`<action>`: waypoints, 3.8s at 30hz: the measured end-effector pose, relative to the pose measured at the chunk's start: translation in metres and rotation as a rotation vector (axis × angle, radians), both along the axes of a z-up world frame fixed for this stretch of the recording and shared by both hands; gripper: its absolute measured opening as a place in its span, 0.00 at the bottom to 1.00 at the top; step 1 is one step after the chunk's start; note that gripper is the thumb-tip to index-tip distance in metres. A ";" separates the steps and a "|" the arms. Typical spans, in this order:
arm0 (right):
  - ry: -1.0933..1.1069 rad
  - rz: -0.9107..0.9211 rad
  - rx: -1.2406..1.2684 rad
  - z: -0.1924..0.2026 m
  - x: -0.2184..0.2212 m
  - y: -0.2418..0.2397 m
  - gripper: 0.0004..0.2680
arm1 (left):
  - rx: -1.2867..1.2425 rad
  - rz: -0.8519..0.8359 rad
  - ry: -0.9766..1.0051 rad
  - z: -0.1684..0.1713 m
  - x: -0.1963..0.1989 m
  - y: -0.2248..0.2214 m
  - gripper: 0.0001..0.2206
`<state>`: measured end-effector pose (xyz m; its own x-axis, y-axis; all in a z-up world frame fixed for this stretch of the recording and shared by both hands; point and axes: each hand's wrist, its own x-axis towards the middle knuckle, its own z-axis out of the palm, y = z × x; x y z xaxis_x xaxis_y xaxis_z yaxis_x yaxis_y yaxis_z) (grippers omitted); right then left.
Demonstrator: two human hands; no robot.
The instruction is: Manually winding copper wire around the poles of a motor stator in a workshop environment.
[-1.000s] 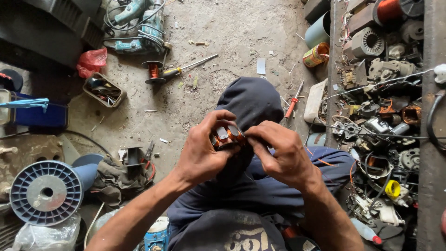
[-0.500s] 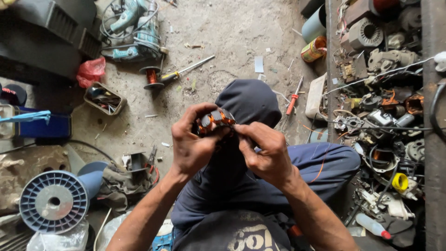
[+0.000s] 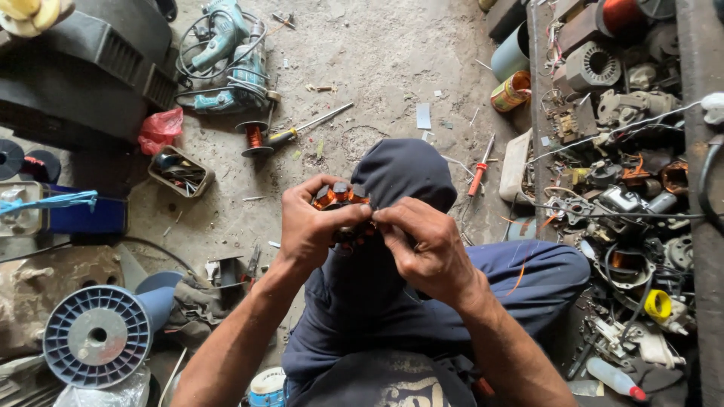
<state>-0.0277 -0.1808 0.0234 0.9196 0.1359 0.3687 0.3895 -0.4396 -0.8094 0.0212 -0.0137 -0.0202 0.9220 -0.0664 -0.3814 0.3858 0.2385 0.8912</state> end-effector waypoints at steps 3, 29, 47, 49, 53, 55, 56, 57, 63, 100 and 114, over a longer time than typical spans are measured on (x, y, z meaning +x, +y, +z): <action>0.133 0.057 0.161 0.010 0.001 -0.007 0.04 | -0.178 0.036 0.054 0.009 0.002 -0.001 0.17; 0.171 0.338 0.242 0.014 0.017 -0.026 0.02 | -0.631 -0.282 0.174 0.011 -0.016 0.006 0.19; -0.454 0.137 -0.340 -0.007 -0.003 -0.031 0.02 | 0.149 -0.609 -0.233 0.033 -0.022 0.022 0.24; -0.494 0.123 -0.399 -0.003 -0.002 -0.030 0.02 | 0.178 -0.602 -0.253 0.031 -0.020 0.017 0.27; -0.267 0.094 -0.305 0.016 -0.003 -0.026 0.01 | 0.279 -0.386 -0.407 0.032 -0.024 0.006 0.26; -0.082 0.082 -0.177 0.024 -0.010 -0.022 0.01 | 0.310 -0.327 -0.471 0.034 -0.026 0.003 0.24; -0.036 0.041 -0.148 0.025 -0.011 -0.020 0.02 | 0.335 -0.280 -0.550 0.032 -0.024 0.001 0.24; 0.011 0.001 -0.118 0.026 -0.012 -0.017 0.04 | 0.360 -0.232 -0.629 0.030 -0.022 -0.001 0.24; 0.122 -0.137 0.081 0.020 -0.014 -0.003 0.06 | 0.436 -0.132 -0.771 0.022 -0.016 0.000 0.25; 0.348 0.258 0.647 -0.019 -0.011 -0.022 0.04 | -0.688 -0.181 0.183 0.013 -0.022 0.010 0.24; 0.246 0.118 0.367 0.001 -0.012 -0.016 0.02 | -0.550 -0.307 0.078 0.022 -0.023 0.017 0.25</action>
<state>-0.0399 -0.1967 0.0240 0.9718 0.1465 0.1845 0.1963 -0.0701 -0.9780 -0.0016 0.0031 0.0018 0.8009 -0.5285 -0.2815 0.5681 0.5222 0.6360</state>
